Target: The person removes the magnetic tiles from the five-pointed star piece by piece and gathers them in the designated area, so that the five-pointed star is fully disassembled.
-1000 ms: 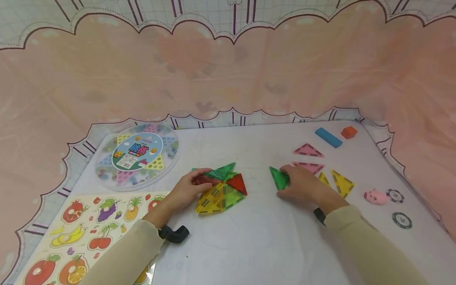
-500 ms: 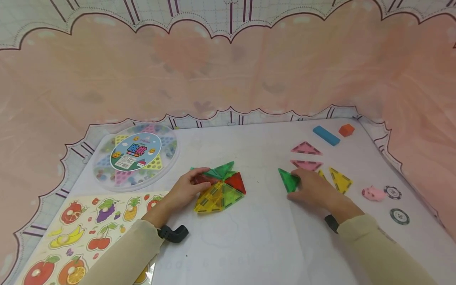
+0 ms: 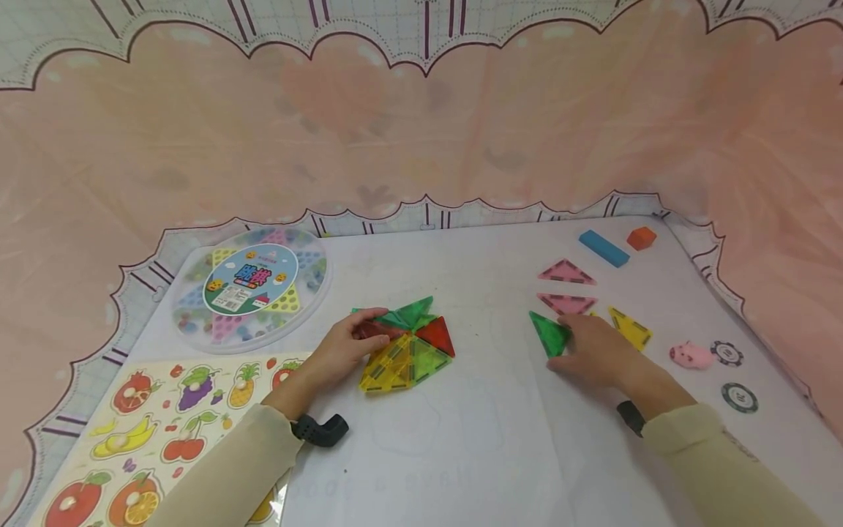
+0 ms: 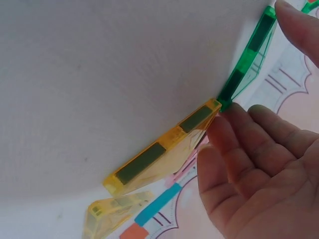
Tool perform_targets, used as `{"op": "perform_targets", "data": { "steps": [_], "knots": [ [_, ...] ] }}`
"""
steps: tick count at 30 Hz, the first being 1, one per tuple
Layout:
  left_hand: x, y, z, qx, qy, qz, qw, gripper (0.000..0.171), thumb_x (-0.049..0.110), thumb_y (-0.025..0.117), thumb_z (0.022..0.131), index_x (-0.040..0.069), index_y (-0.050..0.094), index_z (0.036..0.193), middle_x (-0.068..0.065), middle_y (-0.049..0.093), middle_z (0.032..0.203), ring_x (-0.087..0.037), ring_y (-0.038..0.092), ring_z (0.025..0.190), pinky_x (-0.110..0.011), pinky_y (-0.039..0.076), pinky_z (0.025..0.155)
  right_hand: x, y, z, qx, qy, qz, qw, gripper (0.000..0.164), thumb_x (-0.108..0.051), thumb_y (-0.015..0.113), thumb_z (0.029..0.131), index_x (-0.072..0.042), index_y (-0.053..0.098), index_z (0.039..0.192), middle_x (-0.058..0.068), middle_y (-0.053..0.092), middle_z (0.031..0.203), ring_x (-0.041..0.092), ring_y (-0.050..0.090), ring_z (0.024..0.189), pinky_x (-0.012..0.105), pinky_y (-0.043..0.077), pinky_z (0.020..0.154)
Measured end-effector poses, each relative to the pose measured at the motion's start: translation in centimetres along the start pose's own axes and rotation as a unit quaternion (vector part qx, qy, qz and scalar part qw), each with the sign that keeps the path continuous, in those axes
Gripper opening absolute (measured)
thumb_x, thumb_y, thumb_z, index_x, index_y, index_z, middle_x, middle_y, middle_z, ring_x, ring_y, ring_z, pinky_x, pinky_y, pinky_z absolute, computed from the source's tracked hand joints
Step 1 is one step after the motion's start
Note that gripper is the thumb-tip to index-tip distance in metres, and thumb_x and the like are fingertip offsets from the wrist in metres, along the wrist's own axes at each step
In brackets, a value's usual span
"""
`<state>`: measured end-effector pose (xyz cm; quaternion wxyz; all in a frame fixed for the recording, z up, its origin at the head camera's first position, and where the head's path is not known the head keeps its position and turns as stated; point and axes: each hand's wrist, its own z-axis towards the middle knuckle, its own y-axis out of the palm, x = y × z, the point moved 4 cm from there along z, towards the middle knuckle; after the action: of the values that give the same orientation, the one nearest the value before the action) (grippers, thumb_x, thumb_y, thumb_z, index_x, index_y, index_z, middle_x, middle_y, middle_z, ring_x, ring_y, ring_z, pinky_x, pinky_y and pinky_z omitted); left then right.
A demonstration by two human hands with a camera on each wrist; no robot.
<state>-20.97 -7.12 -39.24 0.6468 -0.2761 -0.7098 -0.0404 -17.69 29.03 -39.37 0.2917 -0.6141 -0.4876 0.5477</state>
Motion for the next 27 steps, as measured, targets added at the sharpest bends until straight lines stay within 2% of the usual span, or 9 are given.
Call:
{"op": "perform_targets", "data": {
  "steps": [6, 12, 17, 20, 24, 27],
  "knots": [
    [-0.1, 0.0, 0.1, 0.001, 0.002, -0.003, 1.0, 0.045, 0.017, 0.059, 0.087, 0.012, 0.045, 0.129, -0.005, 0.058, 0.102, -0.024, 0.046, 0.089, -0.031, 0.04, 0.074, 0.1, -0.2, -0.3, 0.004, 0.009, -0.008, 1.0, 0.089, -0.052, 0.068, 0.07, 0.006, 0.037, 0.13, 0.027, 0.043, 0.12, 0.038, 0.04, 0.101, 0.054, 0.039, 0.081],
    [-0.3, 0.0, 0.1, -0.003, 0.001, -0.002, 1.0, 0.045, 0.017, 0.059, 0.087, 0.012, 0.045, 0.13, -0.004, 0.058, 0.103, -0.023, 0.046, 0.089, -0.031, 0.04, 0.075, -0.6, -0.9, 0.1, 0.022, -0.006, -0.009, 1.0, 0.087, -0.053, 0.067, 0.071, 0.001, 0.037, 0.132, 0.02, 0.05, 0.116, 0.031, 0.045, 0.097, 0.047, 0.044, 0.076],
    [-1.9, -0.1, 0.9, 0.005, 0.005, -0.004, 1.0, 0.045, 0.021, 0.061, 0.086, 0.017, 0.047, 0.128, -0.002, 0.059, 0.101, -0.023, 0.046, 0.088, -0.032, 0.041, 0.074, -3.4, -1.3, 1.7, 0.024, -0.04, 0.028, 0.999, 0.078, -0.056, 0.06, 0.076, -0.007, 0.04, 0.133, 0.016, 0.05, 0.121, 0.031, 0.046, 0.106, 0.048, 0.043, 0.081],
    [-3.1, -0.1, 1.5, 0.01, 0.003, 0.001, 0.9999, 0.045, 0.025, 0.062, 0.084, 0.022, 0.049, 0.127, -0.001, 0.059, 0.1, -0.022, 0.047, 0.088, -0.033, 0.041, 0.075, -5.6, -0.9, 3.1, 0.011, -0.057, 0.066, 0.996, 0.068, -0.054, 0.059, 0.078, -0.013, 0.044, 0.13, 0.009, 0.052, 0.121, 0.025, 0.048, 0.106, 0.044, 0.045, 0.08],
    [-3.3, -0.1, 1.5, 0.017, 0.009, 0.006, 0.9998, 0.043, 0.026, 0.063, 0.084, 0.026, 0.049, 0.125, 0.0, 0.058, 0.098, -0.022, 0.047, 0.088, -0.033, 0.042, 0.074, -8.7, 0.2, 5.4, -0.016, -0.077, 0.116, 0.99, 0.058, -0.048, 0.06, 0.08, -0.019, 0.046, 0.129, 0.004, 0.051, 0.123, 0.021, 0.048, 0.107, 0.04, 0.046, 0.08],
    [-3.2, 0.0, 1.5, 0.018, 0.01, 0.004, 0.9998, 0.043, 0.027, 0.062, 0.084, 0.026, 0.049, 0.125, -0.001, 0.057, 0.098, -0.022, 0.047, 0.088, -0.033, 0.042, 0.075, -10.6, 1.4, 7.1, -0.047, -0.091, 0.153, 0.983, 0.056, -0.045, 0.059, 0.082, -0.018, 0.046, 0.129, 0.006, 0.052, 0.122, 0.022, 0.048, 0.108, 0.039, 0.045, 0.082]
  ]
}}
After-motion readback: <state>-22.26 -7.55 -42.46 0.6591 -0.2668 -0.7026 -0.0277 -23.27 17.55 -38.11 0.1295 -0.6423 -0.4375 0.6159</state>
